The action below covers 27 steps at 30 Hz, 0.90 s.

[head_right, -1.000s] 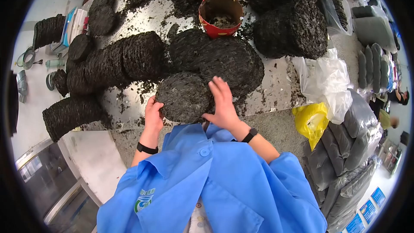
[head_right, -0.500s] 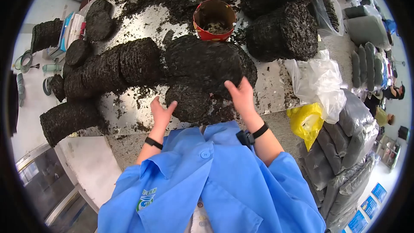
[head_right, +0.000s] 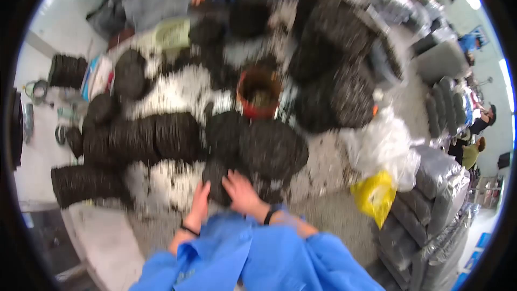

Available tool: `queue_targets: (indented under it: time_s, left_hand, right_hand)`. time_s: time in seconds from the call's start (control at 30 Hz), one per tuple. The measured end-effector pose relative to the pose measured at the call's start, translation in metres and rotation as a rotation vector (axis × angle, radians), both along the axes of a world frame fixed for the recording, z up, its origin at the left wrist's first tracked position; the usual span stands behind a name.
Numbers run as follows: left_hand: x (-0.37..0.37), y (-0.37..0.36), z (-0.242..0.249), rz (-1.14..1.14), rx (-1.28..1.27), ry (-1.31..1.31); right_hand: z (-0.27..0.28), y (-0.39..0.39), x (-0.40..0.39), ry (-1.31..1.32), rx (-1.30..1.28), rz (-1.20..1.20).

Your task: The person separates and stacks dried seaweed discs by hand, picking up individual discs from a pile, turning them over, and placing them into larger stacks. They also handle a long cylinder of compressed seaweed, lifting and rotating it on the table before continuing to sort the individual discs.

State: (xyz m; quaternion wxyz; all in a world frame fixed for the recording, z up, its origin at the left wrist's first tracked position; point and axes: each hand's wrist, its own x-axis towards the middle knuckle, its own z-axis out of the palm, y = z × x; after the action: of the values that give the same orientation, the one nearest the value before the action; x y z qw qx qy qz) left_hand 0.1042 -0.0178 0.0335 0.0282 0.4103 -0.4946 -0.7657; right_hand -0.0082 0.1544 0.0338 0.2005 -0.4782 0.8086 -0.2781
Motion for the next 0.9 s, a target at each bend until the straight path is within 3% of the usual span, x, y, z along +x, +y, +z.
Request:
queue_targets:
  time_s: [0.03,0.1,0.17,0.23,0.27,0.3,0.33,0.37,0.4,0.43,0.47,0.5,0.53,0.57,0.63,0.67,0.73,0.77,0.83,0.9]
  left_hand:
    - [0.001,0.000,0.002,0.033,0.139,0.106]
    - [-0.004,0.002,0.021,-0.007,0.137,0.126]
    - [-0.008,-0.004,0.016,0.037,0.401,0.381]
    - [-0.015,-0.015,0.019,0.049,0.410,0.356]
    - [-0.010,-0.019,0.018,0.074,0.425,0.302]
    - [-0.007,-0.022,0.005,0.078,0.423,0.295]
    - [-0.005,-0.022,-0.019,-0.034,-0.144,0.095]
    - [-0.002,-0.021,-0.042,-0.156,-0.704,-0.115]
    - [-0.001,-0.018,-0.058,-0.222,-1.201,-0.205]
    - [-0.001,-0.012,-0.052,-0.225,-1.196,-0.217]
    - [-0.011,-0.006,-0.037,-0.275,-1.169,-0.250]
    - [-0.015,-0.003,-0.029,-0.326,-1.141,-0.282]
    - [-0.011,0.000,-0.046,-0.336,-1.281,-0.275]
    - [-0.014,0.000,-0.038,-0.381,-1.208,-0.330]
    - [-0.021,0.004,-0.014,-0.443,-1.118,-0.479]
    - [-0.011,0.003,-0.034,-0.399,-1.198,-0.400]
    - [-0.012,0.000,-0.030,-0.379,-1.141,-0.507]
    - [-0.016,-0.002,-0.020,-0.356,-1.121,-0.557]
    - [-0.007,-0.009,-0.048,-0.329,-1.115,-0.596]
    - [0.006,-0.020,-0.066,-0.128,-1.005,-0.426]
  right_hand:
    - [0.001,-0.002,-0.002,-0.022,-0.031,-0.003]
    - [-0.012,-0.005,-0.003,0.001,-0.108,0.025]
    - [0.030,-0.002,-0.013,-0.200,-0.175,-0.102]
    - [0.069,0.001,-0.032,-0.305,-0.103,-0.277]
    - [0.090,0.006,-0.039,-0.305,-0.291,-0.407]
    - [0.100,0.016,-0.047,-0.350,-0.209,-0.584]
    - [0.134,0.021,-0.061,-0.496,-0.184,-0.777]
    - [0.114,0.034,-0.076,-0.402,-0.314,-0.799]
    - [0.097,0.045,-0.093,-0.619,-0.513,-0.862]
    - [0.090,0.058,-0.114,-0.536,-0.530,-0.852]
    - [0.098,0.056,-0.110,-0.392,-0.380,-0.906]
    - [0.085,0.075,-0.124,-0.033,-0.299,-1.015]
    - [0.097,0.076,-0.118,0.224,-0.249,-0.920]
    - [0.107,0.076,-0.109,0.464,-0.192,-0.809]
    - [0.088,0.070,-0.075,0.119,-0.178,-0.387]
    - [0.064,0.065,-0.054,-0.111,-0.114,-0.168]
    - [0.029,0.040,-0.010,-0.234,-0.060,0.011]
    - [0.012,0.028,0.001,-0.220,0.005,0.092]
    - [-0.011,0.007,0.011,-0.110,0.115,0.157]
    - [-0.019,-0.005,0.017,0.093,0.248,0.108]
